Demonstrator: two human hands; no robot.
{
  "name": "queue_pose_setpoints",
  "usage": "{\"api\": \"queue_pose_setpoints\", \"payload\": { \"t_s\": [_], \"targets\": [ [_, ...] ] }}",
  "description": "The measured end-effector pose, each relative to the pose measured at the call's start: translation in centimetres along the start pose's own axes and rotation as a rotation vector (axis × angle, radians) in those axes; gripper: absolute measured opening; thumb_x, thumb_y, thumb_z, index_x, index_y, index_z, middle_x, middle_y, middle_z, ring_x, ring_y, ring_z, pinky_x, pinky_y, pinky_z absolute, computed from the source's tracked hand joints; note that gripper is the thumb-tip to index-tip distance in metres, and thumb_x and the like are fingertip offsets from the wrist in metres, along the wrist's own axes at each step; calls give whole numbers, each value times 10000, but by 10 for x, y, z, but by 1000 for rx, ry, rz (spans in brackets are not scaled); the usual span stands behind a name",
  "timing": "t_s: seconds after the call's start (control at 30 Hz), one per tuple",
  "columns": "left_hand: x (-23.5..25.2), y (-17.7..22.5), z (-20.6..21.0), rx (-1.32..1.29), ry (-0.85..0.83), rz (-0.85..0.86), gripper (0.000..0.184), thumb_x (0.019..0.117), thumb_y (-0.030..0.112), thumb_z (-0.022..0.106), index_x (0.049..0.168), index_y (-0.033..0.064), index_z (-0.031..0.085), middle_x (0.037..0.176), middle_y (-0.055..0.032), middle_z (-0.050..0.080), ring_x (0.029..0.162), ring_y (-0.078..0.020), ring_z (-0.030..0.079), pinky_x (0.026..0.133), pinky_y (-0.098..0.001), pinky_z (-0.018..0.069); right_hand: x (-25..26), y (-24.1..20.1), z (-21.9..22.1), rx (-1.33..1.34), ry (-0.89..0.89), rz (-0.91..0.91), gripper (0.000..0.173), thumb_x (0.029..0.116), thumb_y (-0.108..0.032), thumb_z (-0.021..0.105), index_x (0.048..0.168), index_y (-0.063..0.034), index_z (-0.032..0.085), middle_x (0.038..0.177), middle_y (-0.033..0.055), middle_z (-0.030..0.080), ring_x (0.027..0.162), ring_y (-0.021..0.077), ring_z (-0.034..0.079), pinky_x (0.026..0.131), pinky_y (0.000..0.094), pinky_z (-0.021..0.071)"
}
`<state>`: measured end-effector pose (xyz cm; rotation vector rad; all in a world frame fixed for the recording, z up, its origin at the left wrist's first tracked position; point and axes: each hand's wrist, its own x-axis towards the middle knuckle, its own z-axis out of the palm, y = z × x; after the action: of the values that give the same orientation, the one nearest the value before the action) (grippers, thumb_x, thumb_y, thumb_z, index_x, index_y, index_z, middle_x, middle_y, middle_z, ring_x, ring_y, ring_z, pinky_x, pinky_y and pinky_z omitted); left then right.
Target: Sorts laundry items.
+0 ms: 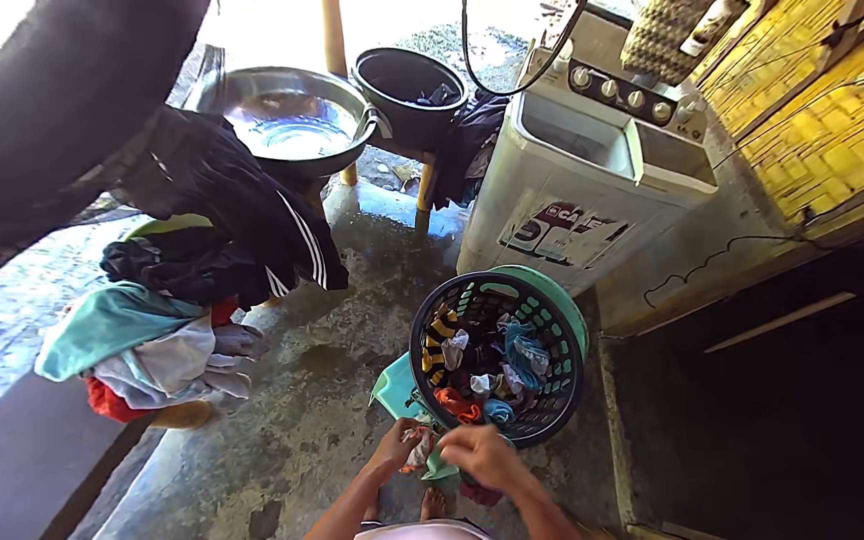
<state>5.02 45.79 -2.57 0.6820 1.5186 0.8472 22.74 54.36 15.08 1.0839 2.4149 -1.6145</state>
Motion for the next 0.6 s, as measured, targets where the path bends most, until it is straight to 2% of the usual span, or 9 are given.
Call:
{"api": "queue_pose_setpoints", "payload": {
  "t_s": [0.03, 0.1, 0.2, 0.27, 0.37, 0.4, 0.47, 0.53, 0.6],
  "targets": [
    [-3, 3, -2, 28, 10, -16, 494, 1027, 149, 601, 1459, -23, 435, 1474, -253, 500, 1327, -353, 541, 1108, -492, 439, 5, 0, -24, -53, 118, 33, 231, 982, -152, 637, 1108, 20, 726, 1031, 160, 741, 947, 249, 722, 912, 440, 575],
    [-13, 5, -6, 49, 26, -44, 502, 1019, 138, 609, 1464, -17, 435, 1482, -245, 493, 1327, -353, 539, 1102, -483, 444, 28, 16, -66, -282, 191, 224, 268, 965, -171, 671, 1154, 16, 704, 1122, 194, 702, 1062, 305, 675, 981, 484, 517],
    [-27, 4, -13, 44, 28, -73, 449, 1024, 140, 611, 1421, -24, 482, 1439, -238, 535, 1282, -322, 578, 1073, -449, 467, 68, 64, -83, -635, -43, 538, 548, 905, -223, 752, 1394, -46, 580, 1502, 256, 460, 1337, 440, 504, 1062, 620, 440],
    [-39, 6, -17, 5, 31, -66, 401, 1029, 132, 602, 1381, -38, 513, 1380, -232, 578, 1234, -282, 605, 1051, -417, 478, 78, 92, -79, -728, -158, 585, 546, 904, -170, 736, 1413, -52, 579, 1577, 282, 355, 1390, 505, 420, 1046, 686, 421],
    [-58, 13, -29, -38, 89, -4, 320, 1026, 125, 594, 1304, -32, 569, 1258, -185, 650, 1117, -214, 645, 978, -384, 508, 74, 110, -104, -434, -46, 434, 308, 1000, -114, 595, 1262, 36, 653, 1342, 261, 610, 1283, 396, 566, 1076, 590, 434],
    [-64, 18, -33, -50, 123, 30, 297, 1024, 114, 591, 1280, -36, 580, 1211, -173, 665, 1068, -198, 652, 949, -376, 515, 69, 106, -116, -190, 48, 379, 280, 1022, -100, 575, 1240, 70, 623, 1243, 250, 637, 1163, 334, 618, 1022, 509, 479],
    [-73, 37, -37, -49, 201, 128, 273, 1019, 109, 588, 1244, -46, 593, 1139, -160, 685, 1006, -178, 666, 925, -369, 529, 55, 89, -133, 272, 192, 241, 156, 1041, -73, 546, 1134, 50, 568, 988, 128, 612, 855, 172, 615, 802, 350, 535],
    [-79, 71, -35, -7, 224, 250, 292, 1032, 142, 567, 1251, -50, 590, 1162, -154, 682, 1029, -174, 668, 944, -363, 532, 44, 63, -144, 544, 212, 90, 58, 1054, -60, 505, 1041, -23, 548, 878, 29, 623, 775, 105, 640, 762, 305, 570],
    [-80, 112, -24, 39, 215, 400, 347, 1027, 202, 564, 1276, -39, 585, 1205, -146, 675, 1070, -173, 671, 947, -361, 547, 37, 35, -145, 635, 149, -63, 101, 1051, -57, 472, 989, -80, 548, 835, -22, 643, 759, 77, 648, 760, 285, 572]
  ]
}}
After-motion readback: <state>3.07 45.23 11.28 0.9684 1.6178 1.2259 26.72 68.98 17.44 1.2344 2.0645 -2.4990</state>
